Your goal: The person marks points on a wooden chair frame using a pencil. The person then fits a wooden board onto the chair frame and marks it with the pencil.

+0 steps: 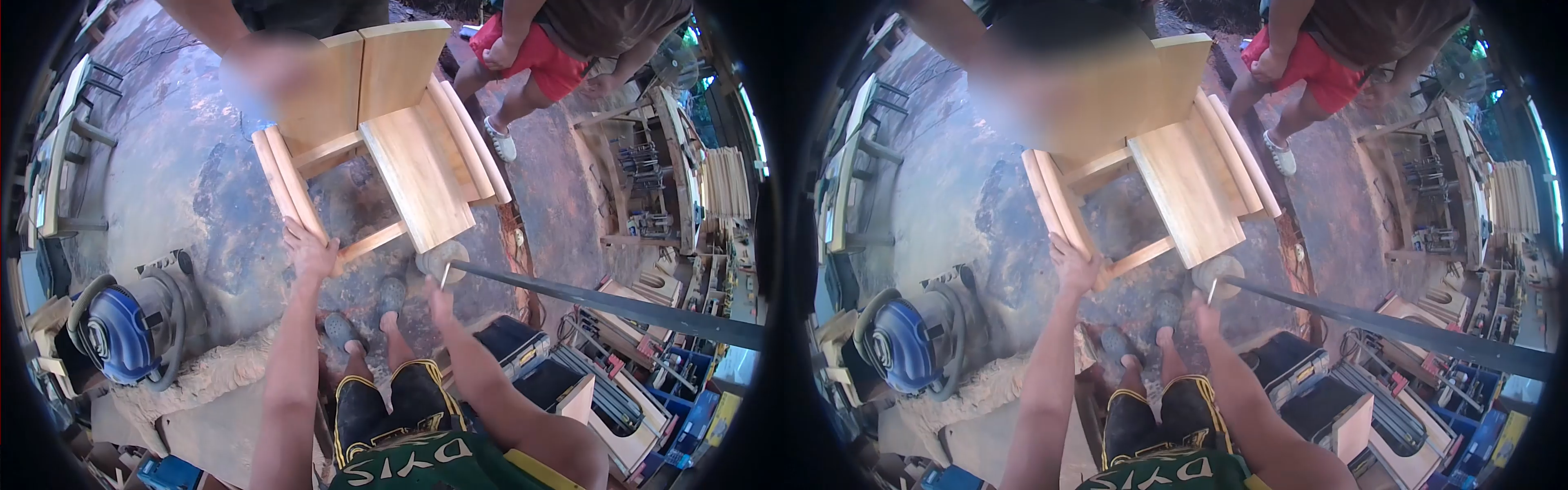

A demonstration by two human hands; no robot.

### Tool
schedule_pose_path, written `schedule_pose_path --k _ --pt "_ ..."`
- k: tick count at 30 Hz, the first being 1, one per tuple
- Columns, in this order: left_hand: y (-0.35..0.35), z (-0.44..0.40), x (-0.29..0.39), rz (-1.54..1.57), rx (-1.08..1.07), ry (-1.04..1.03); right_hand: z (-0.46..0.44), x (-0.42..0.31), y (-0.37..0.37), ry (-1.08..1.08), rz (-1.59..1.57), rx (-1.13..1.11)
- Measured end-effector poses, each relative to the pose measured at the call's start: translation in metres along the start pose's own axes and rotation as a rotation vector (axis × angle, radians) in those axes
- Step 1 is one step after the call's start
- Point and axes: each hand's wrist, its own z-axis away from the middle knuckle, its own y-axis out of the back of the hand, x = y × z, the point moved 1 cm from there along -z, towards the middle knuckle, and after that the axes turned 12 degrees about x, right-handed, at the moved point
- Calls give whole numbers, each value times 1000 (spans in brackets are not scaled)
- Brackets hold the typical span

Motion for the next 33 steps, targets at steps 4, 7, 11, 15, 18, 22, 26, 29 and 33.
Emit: schedule_pose_path --k 4,7,11,15,18,22,26,29,33 --pt "10 4 -3 84 -13 -19 -49 -56 -44 -100 -247 88" --pt "8 8 -5 141 39 -49 -69 -77 -48 -60 -287 52" --pt "-3 13 -7 189 180 -81 -95 -61 -45 -81 -426 -73" --pt "-11 17 -19 209 293 -227 -92 -59 -47 56 -582 -177" --pt "-11 19 -21 16 386 -504 -107 -41 -64 144 -696 -156" --pt "-3 28 -10 47 383 -693 -106 -44 -86 280 -973 -232" --pt "-12 30 -16 -47 315 -734 -118 -30 -100 354 -1058 -213" --pt "-7 28 -13 -96 310 -745 -121 -36 -100 352 -1039 -243" --pt "-6 19 -14 -105 328 -767 -124 -40 -98 316 -995 -237"
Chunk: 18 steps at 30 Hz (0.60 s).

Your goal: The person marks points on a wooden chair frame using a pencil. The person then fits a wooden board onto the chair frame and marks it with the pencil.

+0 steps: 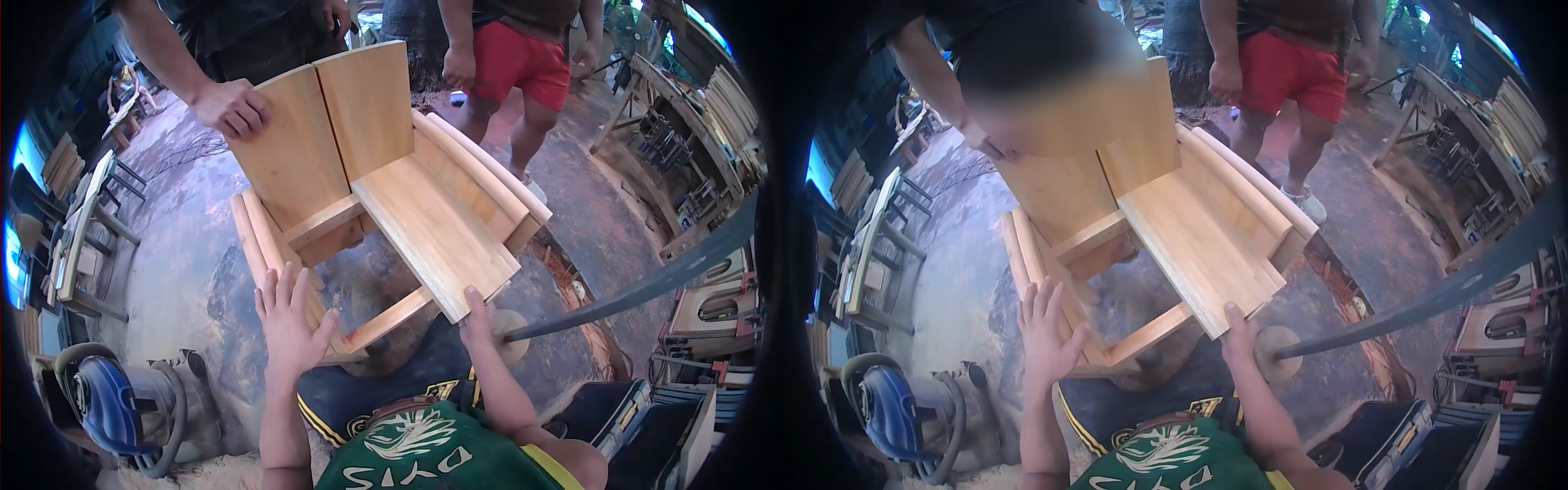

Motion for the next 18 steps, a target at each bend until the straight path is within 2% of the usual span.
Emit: schedule_pose_path --k 3,6,9,12,15,18 --pt "-3 -1 -4 8 33 0 -5 6 -9 -37 -237 -79" --pt "-6 3 -5 10 27 0 -8 1 -3 -184 -206 -98" --pt "-3 0 -3 12 31 0 3 -13 -12 -146 -178 -26" --pt "-5 3 -5 20 29 7 0 -22 -21 -43 -239 -112" --pt "-4 1 -5 35 45 -10 8 -35 -27 -146 -326 -137" --pt "-2 2 -4 17 9 4 29 -68 -47 -63 -234 -95"
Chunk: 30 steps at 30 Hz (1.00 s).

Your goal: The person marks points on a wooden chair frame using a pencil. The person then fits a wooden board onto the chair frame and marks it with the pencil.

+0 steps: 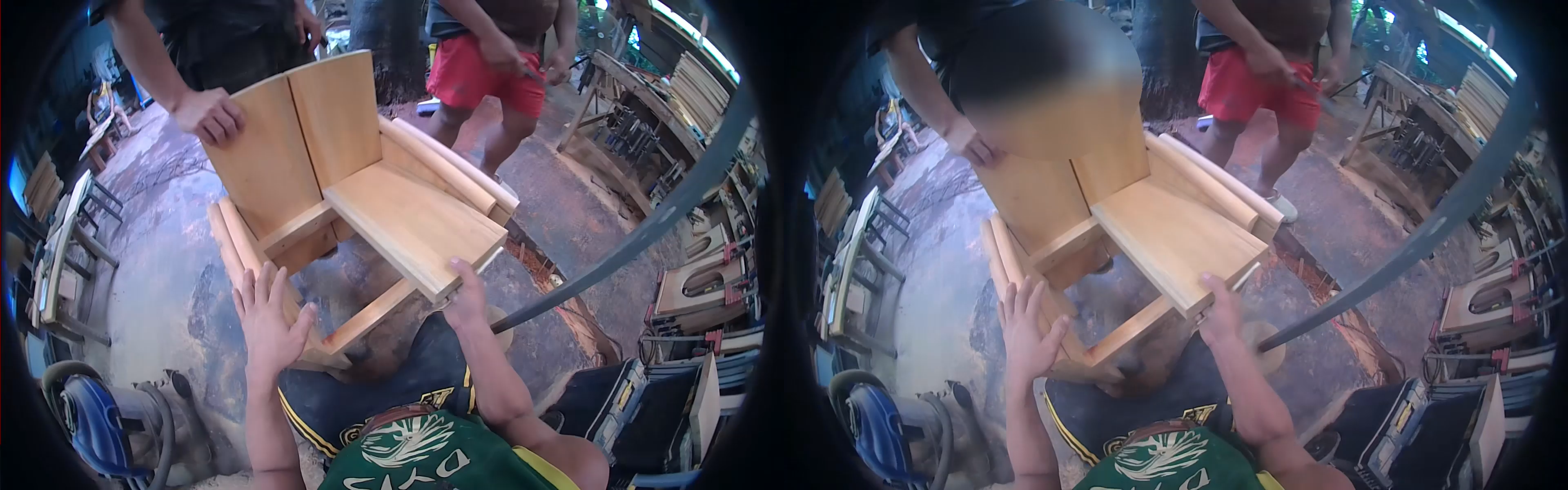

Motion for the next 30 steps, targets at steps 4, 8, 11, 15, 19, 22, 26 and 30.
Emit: schedule_pose_path --k 4,8,11,15,19,22,26,30 --pt "0 5 1 5 -2 8 19 -21 -23 62 35 47" --pt "-1 6 -2 34 23 18 21 -32 -35 70 42 82" --pt "-1 5 0 86 37 25 1 -16 -19 42 22 76" --pt "5 4 0 98 34 39 2 -8 -9 20 17 22" --pt "0 8 -3 88 37 39 1 6 -3 25 -48 14" --pt "0 8 -2 62 18 32 1 4 -1 17 -46 29" --pt "2 7 -2 46 1 16 19 13 50 77 -125 -105" --pt "-3 8 -5 108 54 -21 99 -22 133 -99 -50 -101"
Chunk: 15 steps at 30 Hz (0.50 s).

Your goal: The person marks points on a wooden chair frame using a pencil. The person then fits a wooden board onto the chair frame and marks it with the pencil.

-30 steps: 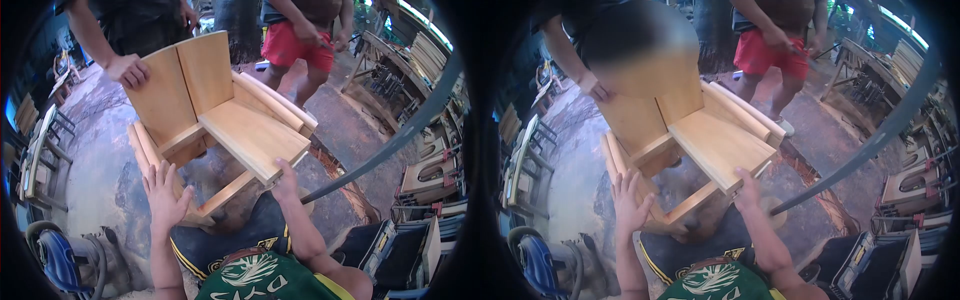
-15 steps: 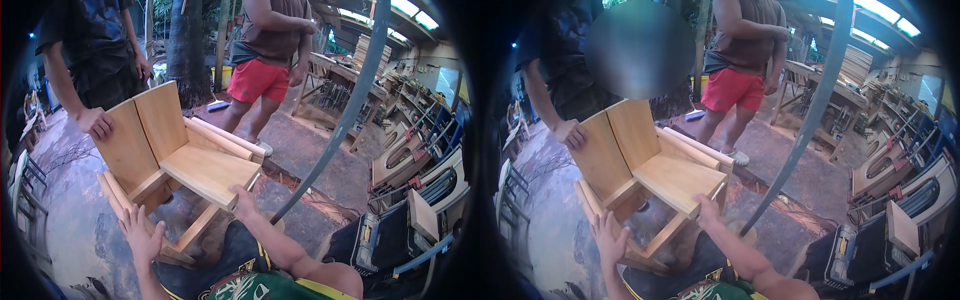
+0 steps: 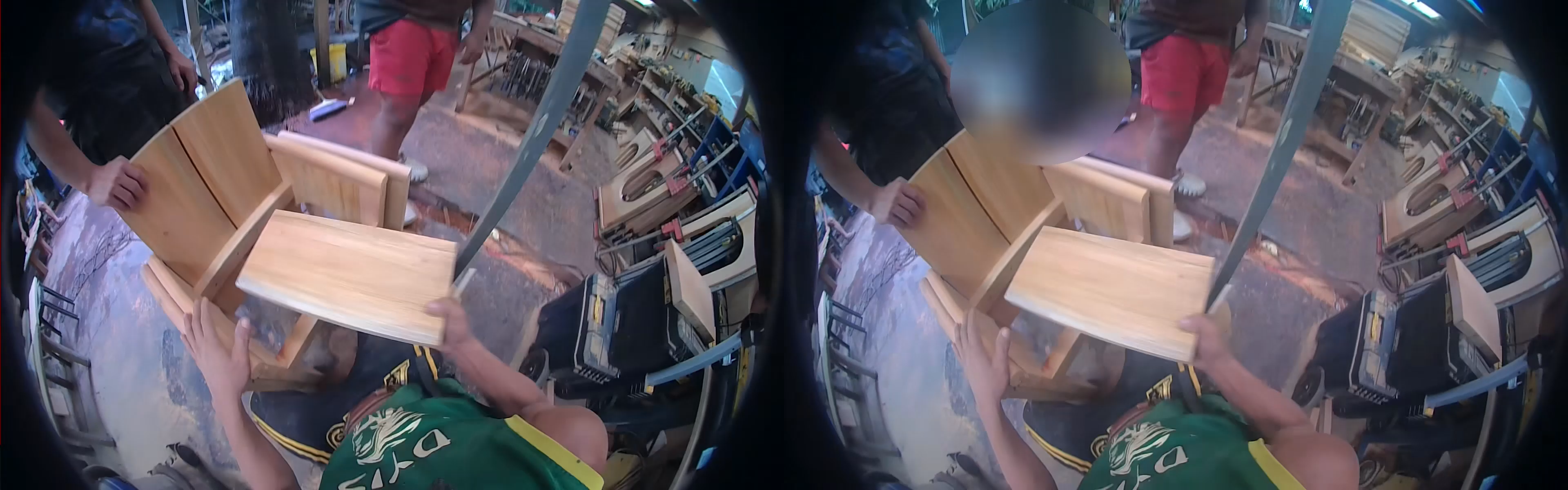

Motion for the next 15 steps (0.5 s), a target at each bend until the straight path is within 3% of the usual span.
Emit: schedule_pose_path --k 1,2,4,15 --pt "0 -3 4 1 -8 -18 7 -2 36 0 58 -59" --pt "1 -4 7 -2 -10 -26 29 -8 44 120 93 41" --pt "3 -7 6 3 -5 -46 61 -13 72 144 122 96" --pt "5 -18 9 -20 -156 -145 150 -7 192 73 192 352"
